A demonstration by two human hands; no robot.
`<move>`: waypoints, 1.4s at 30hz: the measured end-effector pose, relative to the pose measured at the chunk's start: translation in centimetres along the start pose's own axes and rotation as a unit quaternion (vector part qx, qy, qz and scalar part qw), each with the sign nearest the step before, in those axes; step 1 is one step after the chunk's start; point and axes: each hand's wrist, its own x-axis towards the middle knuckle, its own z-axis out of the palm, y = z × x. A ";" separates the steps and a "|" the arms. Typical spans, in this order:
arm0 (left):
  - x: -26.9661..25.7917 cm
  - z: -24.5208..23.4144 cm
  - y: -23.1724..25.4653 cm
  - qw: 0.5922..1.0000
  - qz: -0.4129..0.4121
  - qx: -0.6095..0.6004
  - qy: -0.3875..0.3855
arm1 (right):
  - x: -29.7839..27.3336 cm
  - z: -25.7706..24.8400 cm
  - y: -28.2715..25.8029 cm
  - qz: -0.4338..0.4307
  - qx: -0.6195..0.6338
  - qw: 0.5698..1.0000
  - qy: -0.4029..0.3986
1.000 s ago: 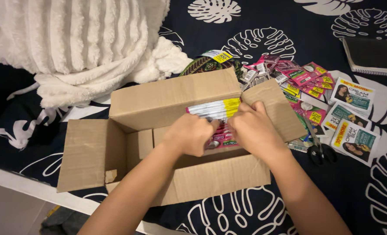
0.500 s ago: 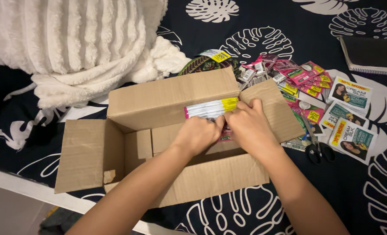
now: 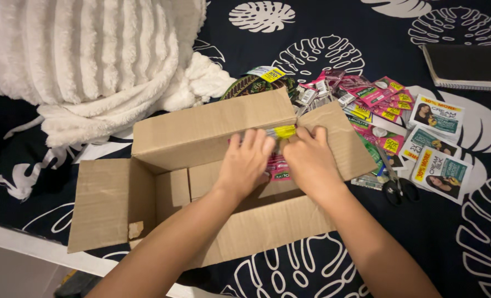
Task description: The person places multiple small sachets of personal care products into a cardboard box. They pick up sachets from a pile on the bed and arrange them inside the box, handling items one at a time.
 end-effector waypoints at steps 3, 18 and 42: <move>-0.1 0.3 0.0 0.999 0.003 -0.008 -0.042 | 0.0 -0.2 -0.1 -0.004 0.000 1.000 0.008; 1.2 -0.9 0.8 0.998 0.016 -0.027 -0.055 | -5.3 2.5 19.8 0.404 0.250 0.876 0.082; 1.9 -1.8 0.1 0.982 -0.017 -0.181 -0.043 | -8.6 8.8 26.0 0.447 0.314 0.804 -0.233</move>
